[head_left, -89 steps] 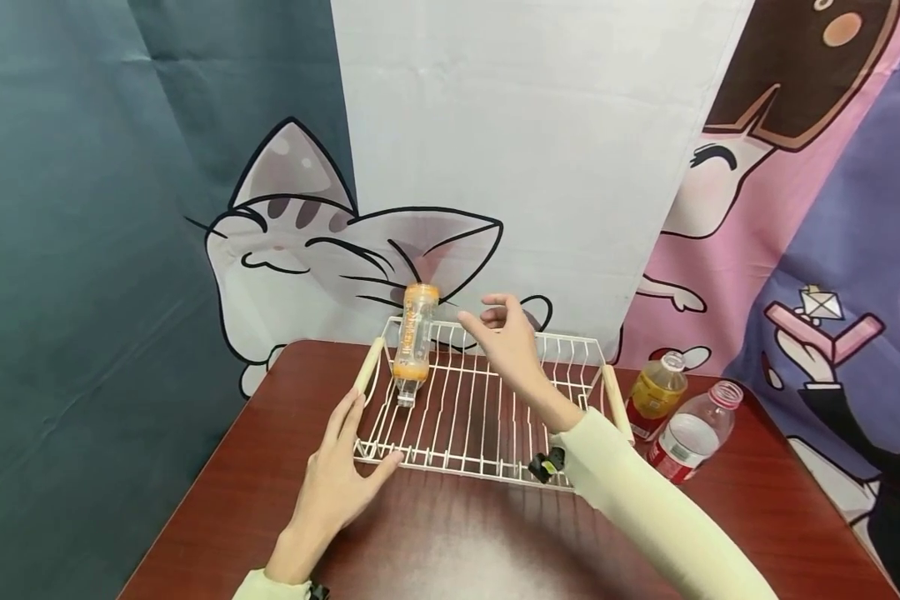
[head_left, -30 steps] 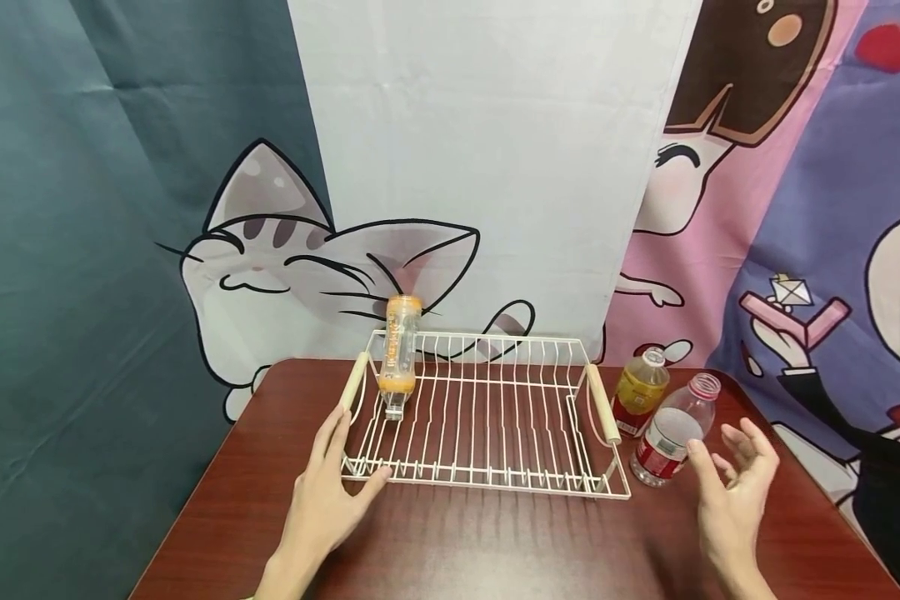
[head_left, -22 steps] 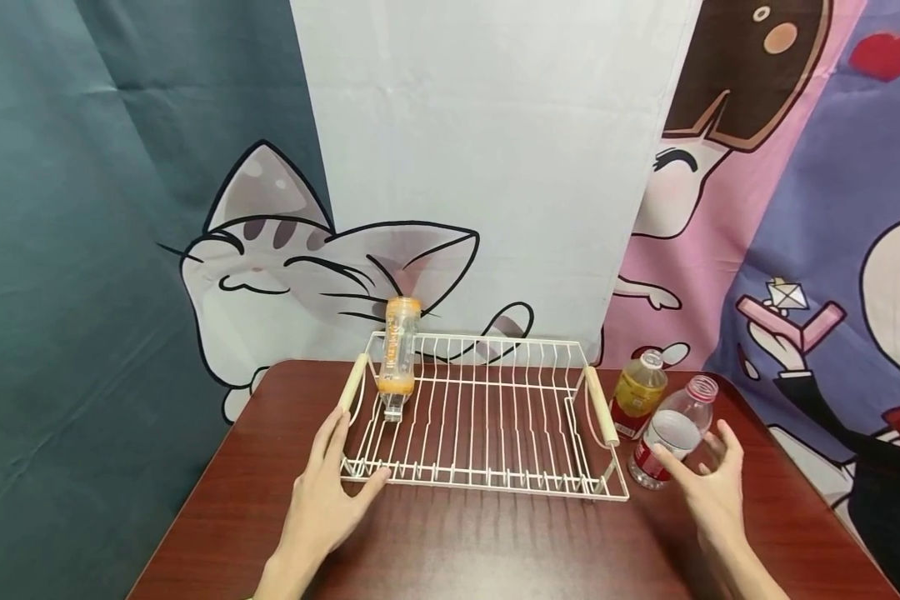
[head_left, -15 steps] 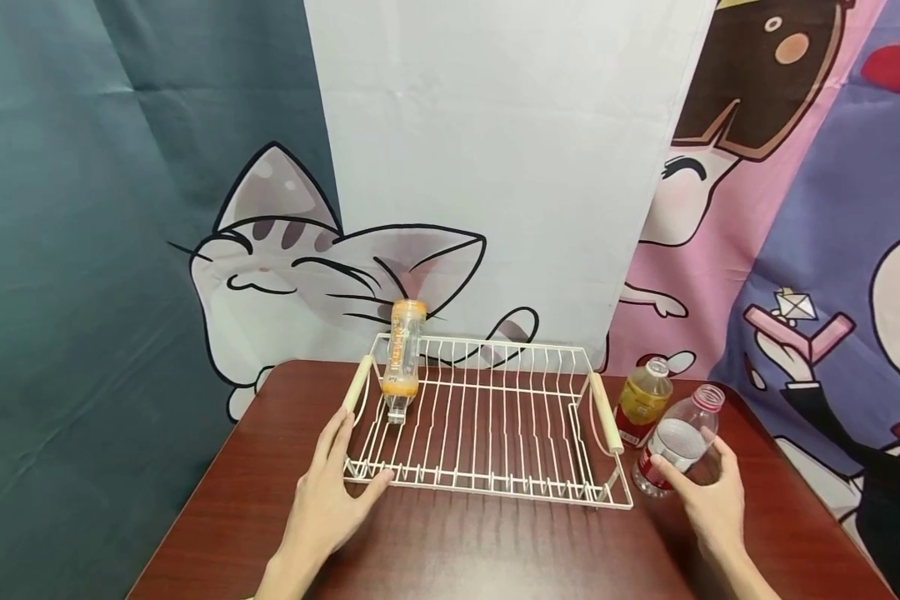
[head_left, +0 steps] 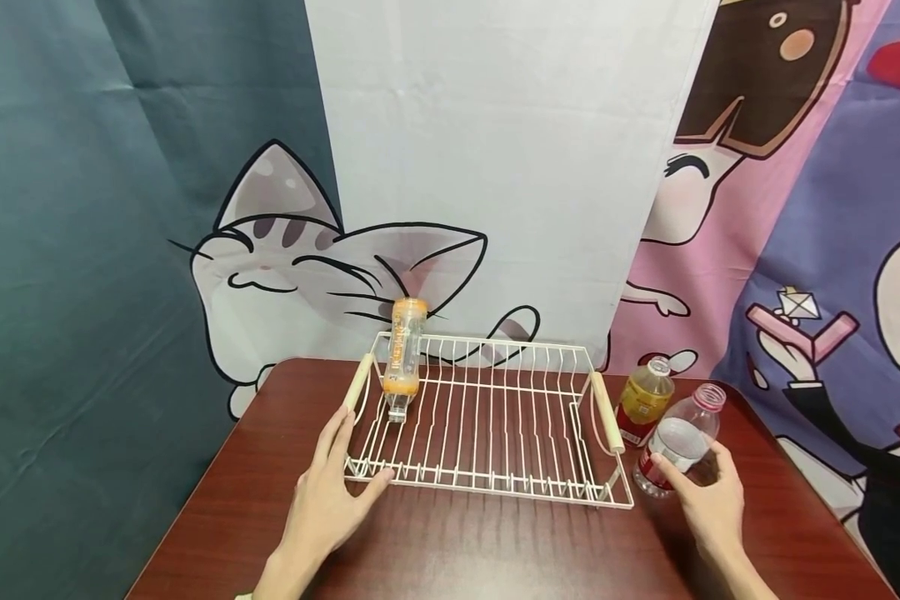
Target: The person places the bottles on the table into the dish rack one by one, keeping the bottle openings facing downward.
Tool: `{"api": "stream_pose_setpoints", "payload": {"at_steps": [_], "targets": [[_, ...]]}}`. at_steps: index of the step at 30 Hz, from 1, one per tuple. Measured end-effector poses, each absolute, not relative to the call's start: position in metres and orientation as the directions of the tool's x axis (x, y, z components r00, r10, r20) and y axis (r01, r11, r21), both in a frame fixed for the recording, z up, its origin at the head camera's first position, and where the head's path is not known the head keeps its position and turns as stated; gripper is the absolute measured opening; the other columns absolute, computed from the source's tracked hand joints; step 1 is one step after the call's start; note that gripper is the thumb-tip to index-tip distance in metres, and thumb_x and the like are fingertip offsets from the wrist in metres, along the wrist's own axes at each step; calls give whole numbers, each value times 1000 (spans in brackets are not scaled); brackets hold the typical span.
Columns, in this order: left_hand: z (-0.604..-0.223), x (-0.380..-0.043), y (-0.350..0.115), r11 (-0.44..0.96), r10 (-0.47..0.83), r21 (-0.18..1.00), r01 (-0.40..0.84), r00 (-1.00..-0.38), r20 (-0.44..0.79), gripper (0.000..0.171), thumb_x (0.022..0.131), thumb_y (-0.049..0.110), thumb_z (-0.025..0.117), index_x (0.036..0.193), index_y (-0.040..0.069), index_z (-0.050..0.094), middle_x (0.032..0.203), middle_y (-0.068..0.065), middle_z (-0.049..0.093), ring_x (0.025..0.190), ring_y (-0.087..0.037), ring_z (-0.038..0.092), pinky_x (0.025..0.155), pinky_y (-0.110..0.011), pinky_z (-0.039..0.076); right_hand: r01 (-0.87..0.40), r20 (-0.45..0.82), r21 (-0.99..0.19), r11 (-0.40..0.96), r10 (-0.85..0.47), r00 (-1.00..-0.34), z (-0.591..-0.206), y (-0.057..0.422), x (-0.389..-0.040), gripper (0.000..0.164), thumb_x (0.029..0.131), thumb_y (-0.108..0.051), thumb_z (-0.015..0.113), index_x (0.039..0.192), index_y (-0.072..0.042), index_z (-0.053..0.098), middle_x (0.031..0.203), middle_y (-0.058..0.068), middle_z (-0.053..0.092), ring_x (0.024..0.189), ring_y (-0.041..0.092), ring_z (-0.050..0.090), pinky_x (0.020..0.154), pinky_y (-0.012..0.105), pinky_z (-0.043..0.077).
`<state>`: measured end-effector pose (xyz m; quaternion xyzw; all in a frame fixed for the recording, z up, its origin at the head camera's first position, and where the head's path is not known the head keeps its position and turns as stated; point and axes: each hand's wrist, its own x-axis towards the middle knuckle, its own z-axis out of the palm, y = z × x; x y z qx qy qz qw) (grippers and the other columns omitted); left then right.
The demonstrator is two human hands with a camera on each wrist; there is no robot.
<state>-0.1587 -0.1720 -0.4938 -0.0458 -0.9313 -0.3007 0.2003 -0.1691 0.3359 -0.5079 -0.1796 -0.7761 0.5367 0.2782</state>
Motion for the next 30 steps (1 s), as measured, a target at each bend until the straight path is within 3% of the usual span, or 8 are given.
{"api": "stream_pose_setpoints", "payload": {"at_steps": [5, 10, 16, 20, 30], "targets": [[-492, -158, -173, 828, -19, 516, 219, -909, 416, 105, 94, 54, 86, 176, 15, 34, 181, 4, 29, 115, -50, 73, 83, -69, 58, -64, 265, -937, 345, 577, -773, -498, 334, -165, 59, 91, -5, 91, 142, -16, 64, 105, -26, 65, 97, -4, 62, 83, 5, 46], [-490, -157, -174, 848, -3, 484, 216, -911, 412, 104, 94, 54, 85, 177, 18, 33, 182, 3, 28, 135, -47, 64, 87, -73, 57, -107, 309, -927, 360, 567, -764, -485, 328, -159, 58, 90, -1, 90, 140, -20, 66, 108, -24, 67, 97, -2, 63, 83, 6, 47], [-486, -158, -174, 850, 18, 468, 242, -901, 433, 102, 96, 57, 82, 177, 21, 32, 181, -5, 33, 158, -42, 41, 108, -76, 47, -176, 402, -887, 426, 530, -747, -465, 321, -148, 64, 85, 6, 90, 142, -13, 67, 114, -24, 68, 98, 0, 62, 83, 9, 45], [-483, -160, -174, 850, 26, 457, 262, -888, 460, 99, 96, 59, 80, 176, 21, 35, 177, -12, 37, 158, -43, 40, 114, -74, 41, -202, 437, -867, 455, 503, -745, -453, 314, -141, 68, 82, 7, 91, 143, -8, 67, 112, -25, 67, 101, 1, 61, 88, 14, 40], [-485, -161, -173, 859, 17, 450, 243, -893, 450, 101, 96, 61, 80, 176, 18, 35, 178, -8, 36, 152, -42, 46, 105, -73, 49, -287, 554, -783, 552, 409, -726, -427, 305, -127, 83, 66, 12, 97, 143, -5, 71, 117, -26, 66, 114, -2, 57, 101, 14, 33]]}}
